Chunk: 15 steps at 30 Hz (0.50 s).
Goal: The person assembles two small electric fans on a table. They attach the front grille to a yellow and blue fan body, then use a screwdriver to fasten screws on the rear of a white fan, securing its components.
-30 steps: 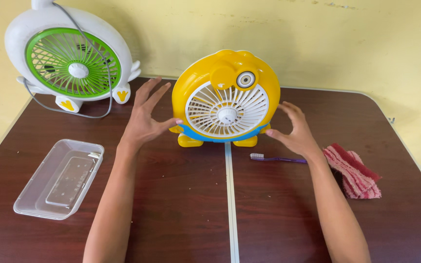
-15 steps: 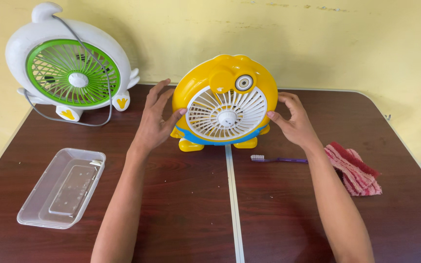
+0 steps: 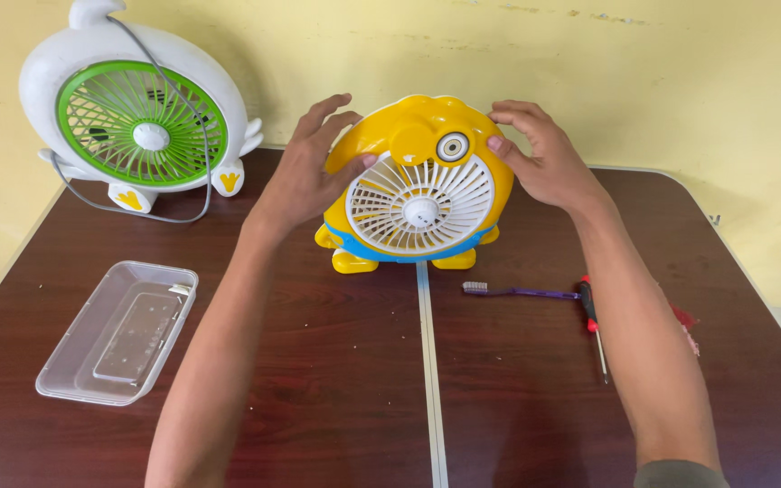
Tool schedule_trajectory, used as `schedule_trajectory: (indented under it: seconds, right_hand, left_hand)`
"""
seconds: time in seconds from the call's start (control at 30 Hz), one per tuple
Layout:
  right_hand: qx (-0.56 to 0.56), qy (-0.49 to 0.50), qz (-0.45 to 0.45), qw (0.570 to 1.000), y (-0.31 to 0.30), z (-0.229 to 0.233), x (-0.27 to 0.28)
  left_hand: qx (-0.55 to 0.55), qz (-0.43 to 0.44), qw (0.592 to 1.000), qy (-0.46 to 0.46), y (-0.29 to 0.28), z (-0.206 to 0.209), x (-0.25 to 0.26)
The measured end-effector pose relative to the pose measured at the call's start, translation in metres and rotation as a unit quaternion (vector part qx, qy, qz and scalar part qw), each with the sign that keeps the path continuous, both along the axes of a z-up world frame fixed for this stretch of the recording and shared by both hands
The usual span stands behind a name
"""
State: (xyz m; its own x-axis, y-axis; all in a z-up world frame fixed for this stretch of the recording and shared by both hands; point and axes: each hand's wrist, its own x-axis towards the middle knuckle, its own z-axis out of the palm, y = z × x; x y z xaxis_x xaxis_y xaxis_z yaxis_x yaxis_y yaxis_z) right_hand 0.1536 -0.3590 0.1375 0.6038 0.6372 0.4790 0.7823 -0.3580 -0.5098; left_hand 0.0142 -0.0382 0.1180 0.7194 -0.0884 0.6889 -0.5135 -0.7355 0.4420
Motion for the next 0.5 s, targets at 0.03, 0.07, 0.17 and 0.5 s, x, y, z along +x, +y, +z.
schedule_trajectory:
  seconds: [0.03,0.07,0.17,0.5]
  right_hand:
    - [0.005,0.008,0.004,1.000,0.000,0.001,-0.001]
    - [0.008,0.018,0.008,1.000,0.000,0.001,-0.003]
    - [0.028,0.057,0.031,0.997,-0.001,0.003,-0.011]
    - [0.055,0.248,0.125,0.959,-0.016,0.010,-0.057]
  left_hand:
    - [-0.001,-0.011,1.000,0.004,0.001,0.001,0.001]
    - [-0.003,-0.023,1.000,0.008,0.002,0.002,0.002]
    - [0.021,-0.039,0.999,-0.017,0.003,0.001,-0.003]
    - [0.134,0.003,0.987,-0.087,-0.016,-0.002,-0.064]
